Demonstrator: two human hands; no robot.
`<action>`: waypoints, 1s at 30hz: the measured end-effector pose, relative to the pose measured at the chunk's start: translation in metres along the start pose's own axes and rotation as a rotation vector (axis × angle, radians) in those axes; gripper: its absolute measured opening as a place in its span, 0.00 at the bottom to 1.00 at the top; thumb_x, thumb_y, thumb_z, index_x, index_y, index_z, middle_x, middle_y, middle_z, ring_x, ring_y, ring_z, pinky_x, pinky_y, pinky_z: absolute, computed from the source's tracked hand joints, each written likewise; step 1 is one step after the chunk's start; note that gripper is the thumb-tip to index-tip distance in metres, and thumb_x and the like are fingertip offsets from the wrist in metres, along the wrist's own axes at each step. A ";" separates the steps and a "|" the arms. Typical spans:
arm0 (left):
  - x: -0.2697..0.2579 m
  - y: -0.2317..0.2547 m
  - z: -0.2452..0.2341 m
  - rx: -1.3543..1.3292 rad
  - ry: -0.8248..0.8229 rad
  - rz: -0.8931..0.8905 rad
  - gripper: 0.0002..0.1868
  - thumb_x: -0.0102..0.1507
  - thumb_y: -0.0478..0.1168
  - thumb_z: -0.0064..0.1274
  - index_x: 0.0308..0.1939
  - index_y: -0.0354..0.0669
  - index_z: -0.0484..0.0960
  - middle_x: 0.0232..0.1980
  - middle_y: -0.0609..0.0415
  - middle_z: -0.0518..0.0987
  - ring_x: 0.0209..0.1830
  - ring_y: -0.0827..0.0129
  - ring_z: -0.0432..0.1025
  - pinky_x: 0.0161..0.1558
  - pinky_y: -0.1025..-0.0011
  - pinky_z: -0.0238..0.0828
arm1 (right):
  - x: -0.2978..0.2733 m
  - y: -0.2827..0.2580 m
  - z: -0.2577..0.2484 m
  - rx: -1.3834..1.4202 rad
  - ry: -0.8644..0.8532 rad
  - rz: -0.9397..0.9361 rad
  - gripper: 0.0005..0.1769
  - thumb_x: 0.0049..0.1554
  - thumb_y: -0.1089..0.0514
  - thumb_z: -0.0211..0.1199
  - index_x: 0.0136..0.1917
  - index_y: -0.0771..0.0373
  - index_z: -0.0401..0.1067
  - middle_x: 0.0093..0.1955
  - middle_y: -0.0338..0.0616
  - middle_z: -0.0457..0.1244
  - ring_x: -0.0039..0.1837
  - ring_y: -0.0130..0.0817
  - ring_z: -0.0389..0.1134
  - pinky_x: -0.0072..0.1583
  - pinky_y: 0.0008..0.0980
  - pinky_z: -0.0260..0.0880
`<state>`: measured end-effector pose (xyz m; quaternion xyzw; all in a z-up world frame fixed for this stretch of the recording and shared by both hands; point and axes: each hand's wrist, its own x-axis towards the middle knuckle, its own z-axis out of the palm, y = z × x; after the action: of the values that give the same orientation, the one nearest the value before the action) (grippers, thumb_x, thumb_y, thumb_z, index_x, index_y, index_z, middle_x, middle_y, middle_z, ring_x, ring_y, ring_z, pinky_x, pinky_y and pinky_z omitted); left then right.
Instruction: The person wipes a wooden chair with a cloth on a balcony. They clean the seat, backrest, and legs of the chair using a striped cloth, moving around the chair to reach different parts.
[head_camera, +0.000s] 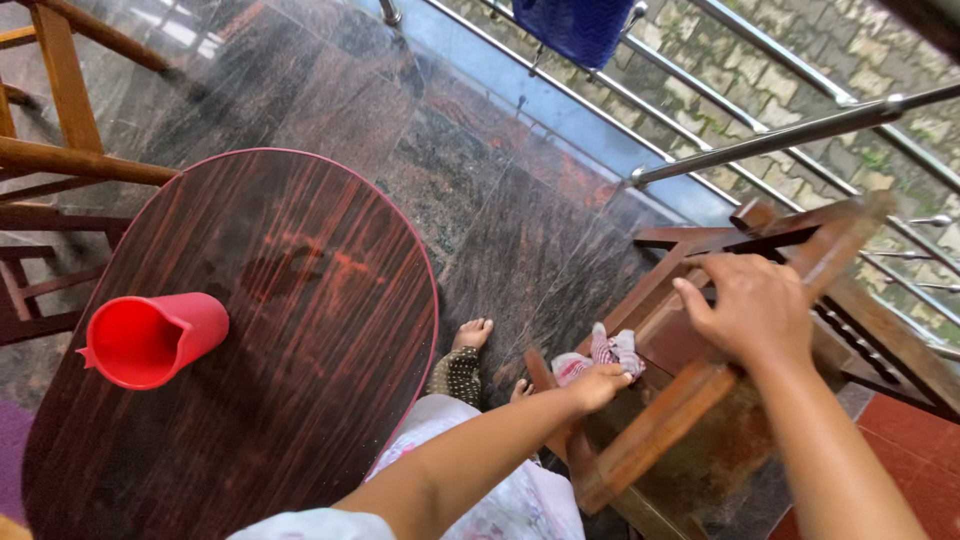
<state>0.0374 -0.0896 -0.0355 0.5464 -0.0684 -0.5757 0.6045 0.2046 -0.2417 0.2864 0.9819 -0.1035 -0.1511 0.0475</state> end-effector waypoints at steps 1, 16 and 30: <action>-0.002 -0.001 -0.002 0.047 0.025 0.043 0.16 0.70 0.49 0.47 0.47 0.40 0.80 0.38 0.59 0.77 0.39 0.74 0.69 0.44 0.70 0.65 | -0.001 -0.001 0.001 0.004 0.005 0.016 0.26 0.59 0.32 0.57 0.54 0.51 0.81 0.54 0.40 0.72 0.61 0.39 0.71 0.61 0.42 0.66; 0.038 0.025 0.025 0.026 0.190 -0.121 0.19 0.72 0.49 0.41 0.43 0.37 0.77 0.43 0.44 0.81 0.45 0.59 0.73 0.51 0.60 0.67 | 0.005 -0.002 -0.012 0.139 0.063 0.017 0.16 0.61 0.42 0.58 0.51 0.52 0.79 0.56 0.37 0.71 0.63 0.35 0.70 0.62 0.41 0.66; -0.015 0.110 0.043 -0.273 -0.082 0.114 0.23 0.75 0.51 0.43 0.60 0.35 0.79 0.55 0.42 0.81 0.55 0.59 0.76 0.63 0.60 0.67 | 0.002 -0.003 -0.019 0.309 0.098 0.020 0.12 0.62 0.49 0.57 0.53 0.50 0.79 0.54 0.35 0.71 0.61 0.36 0.70 0.60 0.40 0.66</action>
<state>0.0704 -0.1317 0.0709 0.4303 -0.0453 -0.5662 0.7016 0.2133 -0.2381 0.3038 0.9826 -0.1328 -0.0850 -0.0978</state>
